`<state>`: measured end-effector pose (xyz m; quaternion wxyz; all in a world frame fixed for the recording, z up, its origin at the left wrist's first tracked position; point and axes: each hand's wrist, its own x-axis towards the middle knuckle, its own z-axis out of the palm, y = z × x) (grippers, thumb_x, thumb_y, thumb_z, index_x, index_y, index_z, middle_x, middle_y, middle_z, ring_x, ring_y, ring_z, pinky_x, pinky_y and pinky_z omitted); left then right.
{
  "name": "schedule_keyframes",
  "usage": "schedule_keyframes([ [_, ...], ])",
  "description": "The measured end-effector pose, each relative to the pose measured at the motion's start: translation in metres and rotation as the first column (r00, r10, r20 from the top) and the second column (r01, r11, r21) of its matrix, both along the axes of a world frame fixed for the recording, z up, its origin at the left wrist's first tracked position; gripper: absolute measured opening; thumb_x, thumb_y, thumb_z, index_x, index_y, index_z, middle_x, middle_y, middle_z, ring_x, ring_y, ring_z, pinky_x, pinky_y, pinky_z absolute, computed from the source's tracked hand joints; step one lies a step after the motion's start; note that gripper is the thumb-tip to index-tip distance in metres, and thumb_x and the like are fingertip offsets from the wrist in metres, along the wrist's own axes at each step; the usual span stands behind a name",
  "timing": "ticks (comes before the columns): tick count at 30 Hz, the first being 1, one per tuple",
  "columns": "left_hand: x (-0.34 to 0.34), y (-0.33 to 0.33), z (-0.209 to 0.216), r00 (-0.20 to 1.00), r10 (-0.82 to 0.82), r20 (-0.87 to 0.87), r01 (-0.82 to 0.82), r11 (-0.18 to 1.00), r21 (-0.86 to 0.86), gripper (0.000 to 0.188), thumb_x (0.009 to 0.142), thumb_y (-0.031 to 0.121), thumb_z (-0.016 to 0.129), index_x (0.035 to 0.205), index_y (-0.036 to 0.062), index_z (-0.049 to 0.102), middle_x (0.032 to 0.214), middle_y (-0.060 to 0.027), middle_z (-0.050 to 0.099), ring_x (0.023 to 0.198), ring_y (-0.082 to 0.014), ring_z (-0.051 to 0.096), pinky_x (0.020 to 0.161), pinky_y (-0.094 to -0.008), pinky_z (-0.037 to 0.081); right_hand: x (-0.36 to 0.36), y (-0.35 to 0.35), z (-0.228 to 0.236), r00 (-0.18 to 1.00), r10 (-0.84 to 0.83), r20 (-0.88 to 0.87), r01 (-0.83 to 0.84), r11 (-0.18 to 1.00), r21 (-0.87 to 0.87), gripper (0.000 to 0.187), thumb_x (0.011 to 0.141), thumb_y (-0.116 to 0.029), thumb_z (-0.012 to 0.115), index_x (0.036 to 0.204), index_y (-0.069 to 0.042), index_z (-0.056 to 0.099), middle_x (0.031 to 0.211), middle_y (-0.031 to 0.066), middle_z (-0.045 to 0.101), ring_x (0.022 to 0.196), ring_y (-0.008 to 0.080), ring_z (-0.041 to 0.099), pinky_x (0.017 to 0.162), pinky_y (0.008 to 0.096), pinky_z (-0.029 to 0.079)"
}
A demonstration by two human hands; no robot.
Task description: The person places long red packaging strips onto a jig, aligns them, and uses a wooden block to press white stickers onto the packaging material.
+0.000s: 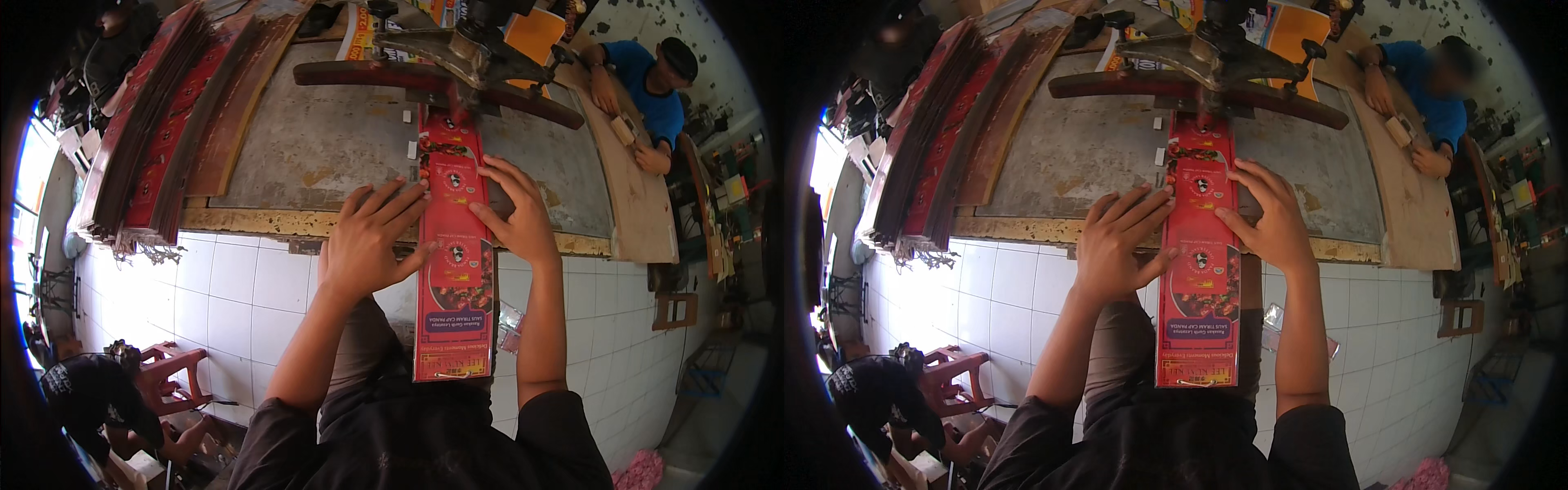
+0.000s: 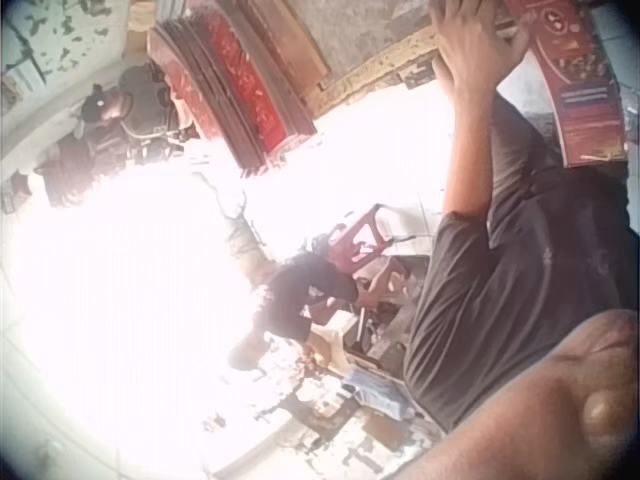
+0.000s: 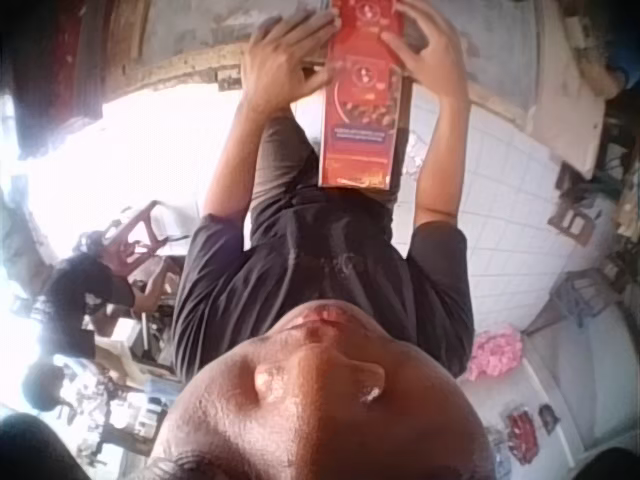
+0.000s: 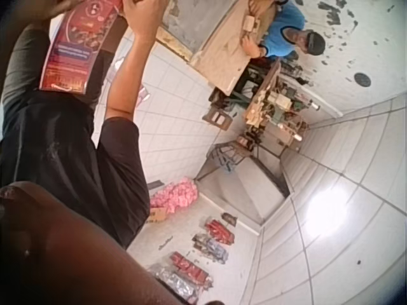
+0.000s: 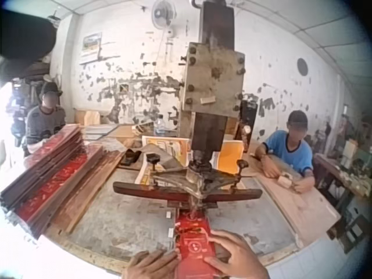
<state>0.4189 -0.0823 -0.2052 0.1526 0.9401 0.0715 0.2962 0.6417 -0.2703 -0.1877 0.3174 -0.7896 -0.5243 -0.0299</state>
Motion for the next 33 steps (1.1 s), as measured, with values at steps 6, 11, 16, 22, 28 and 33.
schedule_keyframes([
  [6, 0.0012, 0.0000, 0.0016, 1.000, -0.006, 0.006, 0.006, 1.000, -0.001, 0.061, 0.089, 0.046, 0.082, 0.140, 0.0126, 0.077, 0.154, -0.0028, 0.070, 0.144, -0.0282, 0.063, 0.120, -0.0549, 0.045, -0.0010, -0.0014, 0.0028, 1.000, 0.002, 0.003, -0.002, 1.000, 0.012, 0.058, 0.091, -0.033, 0.091, 0.141, -0.010, 0.073, 0.157, 0.0092, 0.063, 0.148, 0.0348, 0.056, 0.124, 0.0496, 0.044],
  [11, 0.0007, 0.0006, 0.0015, 1.000, -0.006, -0.009, 0.006, 1.000, 0.003, 0.061, 0.091, 0.046, 0.082, 0.140, 0.0116, 0.076, 0.155, -0.0028, 0.069, 0.145, -0.0283, 0.062, 0.120, -0.0550, 0.045, -0.0004, -0.0004, 0.0016, 1.000, 0.007, 0.004, -0.007, 1.000, 0.018, 0.059, 0.090, -0.033, 0.092, 0.141, -0.010, 0.073, 0.157, 0.0095, 0.063, 0.148, 0.0347, 0.056, 0.124, 0.0499, 0.044],
  [16, -0.0009, 0.0005, 0.0034, 0.999, -0.007, -0.033, 0.007, 1.000, 0.007, 0.062, 0.093, 0.048, 0.080, 0.143, 0.0122, 0.075, 0.156, -0.0025, 0.068, 0.146, -0.0281, 0.061, 0.122, -0.0550, 0.044, -0.0013, -0.0002, 0.0024, 1.000, 0.010, 0.011, -0.011, 1.000, 0.022, 0.059, 0.090, -0.033, 0.092, 0.141, -0.010, 0.073, 0.156, 0.0100, 0.064, 0.147, 0.0352, 0.057, 0.123, 0.0502, 0.045],
  [22, -0.0016, -0.0017, 0.0029, 0.999, -0.012, -0.037, 0.012, 1.000, 0.001, 0.061, 0.092, 0.046, 0.081, 0.142, 0.0121, 0.075, 0.156, -0.0024, 0.068, 0.146, -0.0277, 0.061, 0.122, -0.0547, 0.044, -0.0029, -0.0035, 0.0025, 1.000, 0.013, 0.003, -0.013, 1.000, 0.027, 0.059, 0.090, -0.033, 0.092, 0.140, -0.009, 0.073, 0.155, 0.0110, 0.065, 0.146, 0.0356, 0.057, 0.122, 0.0498, 0.045],
  [28, 0.0003, -0.0015, 0.0030, 1.000, -0.002, -0.016, 0.002, 1.000, 0.022, 0.060, 0.088, 0.042, 0.082, 0.140, 0.0115, 0.077, 0.153, -0.0032, 0.071, 0.145, -0.0292, 0.063, 0.120, -0.0538, 0.045, -0.0015, -0.0023, 0.0005, 1.000, 0.013, 0.026, -0.014, 0.999, 0.029, 0.061, 0.091, -0.038, 0.091, 0.141, -0.008, 0.072, 0.156, 0.0118, 0.064, 0.146, 0.0356, 0.057, 0.122, 0.0495, 0.045],
  [33, 0.0029, -0.0023, 0.0045, 1.000, 0.002, -0.016, -0.002, 1.000, 0.029, 0.059, 0.088, 0.041, 0.082, 0.139, 0.0110, 0.077, 0.152, -0.0044, 0.071, 0.145, -0.0302, 0.062, 0.120, -0.0536, 0.044, -0.0024, -0.0030, 0.0019, 1.000, -0.003, -0.024, 0.004, 0.999, 0.040, 0.059, 0.091, -0.035, 0.091, 0.141, -0.010, 0.073, 0.157, 0.0094, 0.064, 0.148, 0.0331, 0.056, 0.123, 0.0480, 0.044],
])
